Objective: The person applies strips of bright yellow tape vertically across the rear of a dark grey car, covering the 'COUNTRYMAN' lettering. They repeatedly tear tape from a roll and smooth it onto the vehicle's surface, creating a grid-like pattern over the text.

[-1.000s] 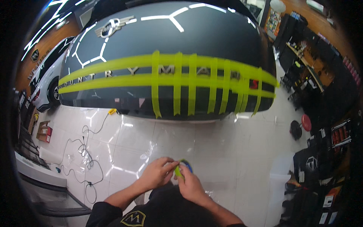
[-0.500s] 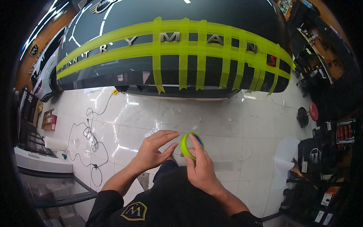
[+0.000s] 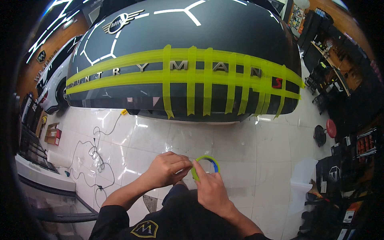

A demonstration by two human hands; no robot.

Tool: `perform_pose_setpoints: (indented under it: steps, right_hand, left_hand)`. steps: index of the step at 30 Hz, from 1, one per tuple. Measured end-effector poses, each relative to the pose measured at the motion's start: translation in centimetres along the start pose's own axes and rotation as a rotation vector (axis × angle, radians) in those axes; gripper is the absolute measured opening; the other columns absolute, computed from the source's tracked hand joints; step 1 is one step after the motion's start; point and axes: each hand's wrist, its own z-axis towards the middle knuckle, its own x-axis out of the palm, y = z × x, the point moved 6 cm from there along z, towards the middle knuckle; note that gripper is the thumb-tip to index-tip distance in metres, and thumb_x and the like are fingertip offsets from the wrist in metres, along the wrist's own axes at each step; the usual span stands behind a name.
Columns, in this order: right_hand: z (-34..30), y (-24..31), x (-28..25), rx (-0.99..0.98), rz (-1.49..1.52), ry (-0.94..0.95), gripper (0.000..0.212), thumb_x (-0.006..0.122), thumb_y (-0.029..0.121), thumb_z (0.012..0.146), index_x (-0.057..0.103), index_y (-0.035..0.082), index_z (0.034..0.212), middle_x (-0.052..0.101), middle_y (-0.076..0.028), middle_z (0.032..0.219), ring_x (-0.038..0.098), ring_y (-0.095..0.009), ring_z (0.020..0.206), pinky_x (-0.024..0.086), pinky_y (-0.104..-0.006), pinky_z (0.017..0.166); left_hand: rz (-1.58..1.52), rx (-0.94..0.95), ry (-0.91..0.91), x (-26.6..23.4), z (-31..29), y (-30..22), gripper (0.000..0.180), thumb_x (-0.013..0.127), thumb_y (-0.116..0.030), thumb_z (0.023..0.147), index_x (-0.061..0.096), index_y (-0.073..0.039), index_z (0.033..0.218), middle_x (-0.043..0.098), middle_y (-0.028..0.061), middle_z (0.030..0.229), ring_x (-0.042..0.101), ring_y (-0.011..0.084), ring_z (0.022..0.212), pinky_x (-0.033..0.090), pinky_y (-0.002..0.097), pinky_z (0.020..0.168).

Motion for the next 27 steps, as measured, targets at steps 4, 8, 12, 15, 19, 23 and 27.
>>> perform_pose_setpoints:
  steps: [4,8,12,15,19,23,27]
  right_hand:
    - [-0.2,-0.1,0.5,-0.021,0.045,0.016,0.075,0.066,-0.003,0.088,0.037,-0.005,0.158,0.064,-0.014,0.083,0.064,-0.033,0.079,0.044,-0.0432,0.080]
    - [-0.7,-0.5,1.1,0.033,0.057,0.018,0.075,0.065,-0.003,0.089,0.036,-0.005,0.158,0.066,-0.016,0.087,0.065,-0.034,0.082,0.046,-0.0440,0.079]
    - [-0.8,-0.9,1.2,0.061,0.056,-0.042,0.074,0.064,-0.004,0.089,0.036,-0.005,0.158,0.067,-0.019,0.093,0.065,-0.037,0.085,0.047,-0.0461,0.080]
    - [-0.6,-1.2,0.7,0.096,0.047,-0.069,0.073,0.063,-0.004,0.090,0.036,-0.006,0.158,0.069,-0.022,0.099,0.066,-0.039,0.088,0.048,-0.0474,0.082]
    - [-0.2,-1.0,-0.1,0.117,0.062,-0.087,0.073,0.062,-0.005,0.091,0.035,-0.007,0.158,0.070,-0.024,0.105,0.067,-0.041,0.092,0.049,-0.0479,0.086]
    - [0.1,-0.9,0.0,0.130,0.224,-0.118,0.074,0.063,-0.005,0.092,0.032,-0.007,0.159,0.071,-0.023,0.105,0.068,-0.042,0.095,0.050,-0.0480,0.091]
    - [0.2,-0.5,-0.2,0.127,0.288,-0.090,0.077,0.064,-0.004,0.092,0.029,-0.008,0.160,0.073,-0.021,0.105,0.069,-0.041,0.099,0.051,-0.0465,0.097]
  left_hand:
    - [0.051,0.068,0.002,1.2,0.1,0.6,0.017,0.080,-0.011,0.080,0.069,-0.007,0.092,0.071,0.0065,0.089,0.072,0.0269,0.081,0.056,0.0375,0.074]
    - [0.063,-0.032,0.073,2.7,-0.7,1.0,0.023,0.082,-0.007,0.077,0.070,-0.006,0.096,0.075,0.0086,0.100,0.075,0.0258,0.096,0.058,0.0357,0.082]
    - [0.010,-0.032,-0.077,2.2,-0.9,0.6,0.022,0.082,-0.006,0.077,0.069,-0.007,0.095,0.075,0.0080,0.099,0.075,0.0262,0.099,0.056,0.0376,0.089]
    - [0.011,-0.066,-0.087,1.6,-1.2,0.1,0.023,0.081,-0.005,0.077,0.070,-0.008,0.097,0.075,0.0073,0.100,0.074,0.0262,0.103,0.054,0.0386,0.095]
    - [-0.065,-0.199,-0.161,0.6,-1.6,0.3,0.032,0.081,-0.005,0.080,0.072,-0.009,0.110,0.075,0.0095,0.107,0.072,0.0277,0.106,0.053,0.0393,0.097]
    - [-0.205,-0.322,-0.185,0.1,-1.0,0.8,0.045,0.080,-0.004,0.082,0.071,-0.008,0.126,0.072,0.0136,0.115,0.071,0.0310,0.107,0.055,0.0395,0.094]
    - [-0.232,-0.253,-0.152,-0.8,-0.8,0.1,0.048,0.078,0.000,0.082,0.071,-0.006,0.130,0.072,0.0137,0.118,0.071,0.0324,0.106,0.057,0.0379,0.089]
